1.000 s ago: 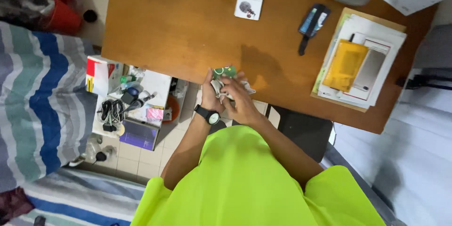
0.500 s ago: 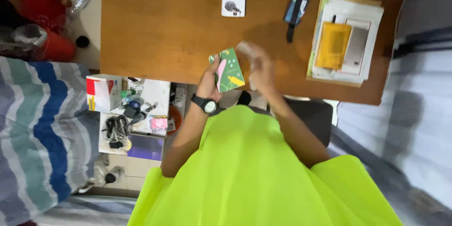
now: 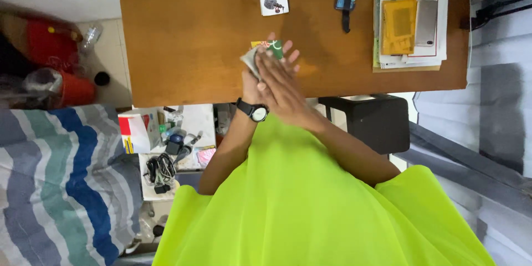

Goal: The person repeatedly wipes the surfaces of several small cards using a white cloth. They pick up each card from a lower surface, wipe both sides, and place it on the desk. The person handles multiple cards one by one throughout the clip.

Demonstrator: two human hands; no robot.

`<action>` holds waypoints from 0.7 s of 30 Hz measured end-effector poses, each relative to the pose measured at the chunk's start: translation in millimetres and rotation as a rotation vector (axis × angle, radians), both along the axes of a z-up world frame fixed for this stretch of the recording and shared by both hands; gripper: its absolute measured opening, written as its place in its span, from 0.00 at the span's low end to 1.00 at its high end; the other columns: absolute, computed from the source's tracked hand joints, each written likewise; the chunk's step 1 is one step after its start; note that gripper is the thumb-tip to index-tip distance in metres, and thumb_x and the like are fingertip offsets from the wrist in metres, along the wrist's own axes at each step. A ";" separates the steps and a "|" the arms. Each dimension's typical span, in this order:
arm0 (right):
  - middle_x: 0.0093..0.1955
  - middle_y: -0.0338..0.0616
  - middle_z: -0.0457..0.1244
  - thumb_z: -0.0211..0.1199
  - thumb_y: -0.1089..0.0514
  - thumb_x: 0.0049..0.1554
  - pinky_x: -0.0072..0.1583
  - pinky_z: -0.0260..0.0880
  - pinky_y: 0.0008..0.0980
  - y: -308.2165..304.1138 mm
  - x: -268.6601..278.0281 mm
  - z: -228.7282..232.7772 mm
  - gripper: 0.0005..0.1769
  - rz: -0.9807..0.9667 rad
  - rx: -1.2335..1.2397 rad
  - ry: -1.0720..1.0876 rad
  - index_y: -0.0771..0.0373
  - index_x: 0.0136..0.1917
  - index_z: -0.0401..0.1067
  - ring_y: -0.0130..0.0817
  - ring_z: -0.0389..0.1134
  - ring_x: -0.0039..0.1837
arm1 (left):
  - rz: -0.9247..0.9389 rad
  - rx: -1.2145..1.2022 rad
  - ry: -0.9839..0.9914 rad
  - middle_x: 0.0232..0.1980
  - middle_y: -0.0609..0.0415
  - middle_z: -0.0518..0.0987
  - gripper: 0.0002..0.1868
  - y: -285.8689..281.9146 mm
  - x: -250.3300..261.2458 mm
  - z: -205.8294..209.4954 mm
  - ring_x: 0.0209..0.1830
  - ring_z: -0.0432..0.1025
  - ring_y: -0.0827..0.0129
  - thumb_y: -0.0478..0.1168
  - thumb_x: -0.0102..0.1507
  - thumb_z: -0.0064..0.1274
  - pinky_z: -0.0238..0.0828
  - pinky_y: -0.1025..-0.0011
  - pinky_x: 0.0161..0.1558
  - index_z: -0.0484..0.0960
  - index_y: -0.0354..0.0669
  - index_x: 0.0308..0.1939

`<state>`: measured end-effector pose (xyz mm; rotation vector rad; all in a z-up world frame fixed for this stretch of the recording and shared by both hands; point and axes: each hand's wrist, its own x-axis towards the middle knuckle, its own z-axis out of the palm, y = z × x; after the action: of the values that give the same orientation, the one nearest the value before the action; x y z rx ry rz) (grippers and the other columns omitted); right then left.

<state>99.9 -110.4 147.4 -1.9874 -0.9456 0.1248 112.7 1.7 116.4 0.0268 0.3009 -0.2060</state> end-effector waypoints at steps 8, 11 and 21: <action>0.85 0.61 0.40 0.42 0.47 0.71 0.81 0.30 0.57 18.6 14.9 -17.1 0.33 -0.092 0.000 -0.118 0.65 0.83 0.49 0.61 0.36 0.86 | -0.101 0.104 -0.293 0.78 0.41 0.62 0.34 6.8 15.2 -32.0 0.76 0.59 0.47 0.62 0.75 0.35 0.62 0.45 0.69 0.61 0.46 0.78; 0.84 0.65 0.40 0.39 0.45 0.71 0.81 0.29 0.59 19.6 32.9 -16.7 0.34 -0.118 -0.017 -0.155 0.70 0.80 0.54 0.63 0.36 0.85 | -0.088 0.177 -0.199 0.70 0.43 0.69 0.32 1.5 15.4 -12.4 0.65 0.67 0.51 0.62 0.73 0.41 0.69 0.51 0.62 0.67 0.46 0.73; 0.46 0.48 0.68 0.53 0.43 0.69 0.52 0.70 0.47 11.2 51.6 -14.4 0.21 -0.503 0.243 0.367 0.55 0.69 0.65 0.47 0.73 0.50 | 0.007 1.212 0.299 0.43 0.49 0.83 0.36 -5.7 11.9 62.1 0.47 0.77 0.61 0.73 0.62 0.48 0.77 0.66 0.48 0.86 0.45 0.51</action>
<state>151.5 -99.3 133.0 -1.8314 -0.2031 0.0821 124.6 -4.0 178.5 1.2019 0.6882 0.0071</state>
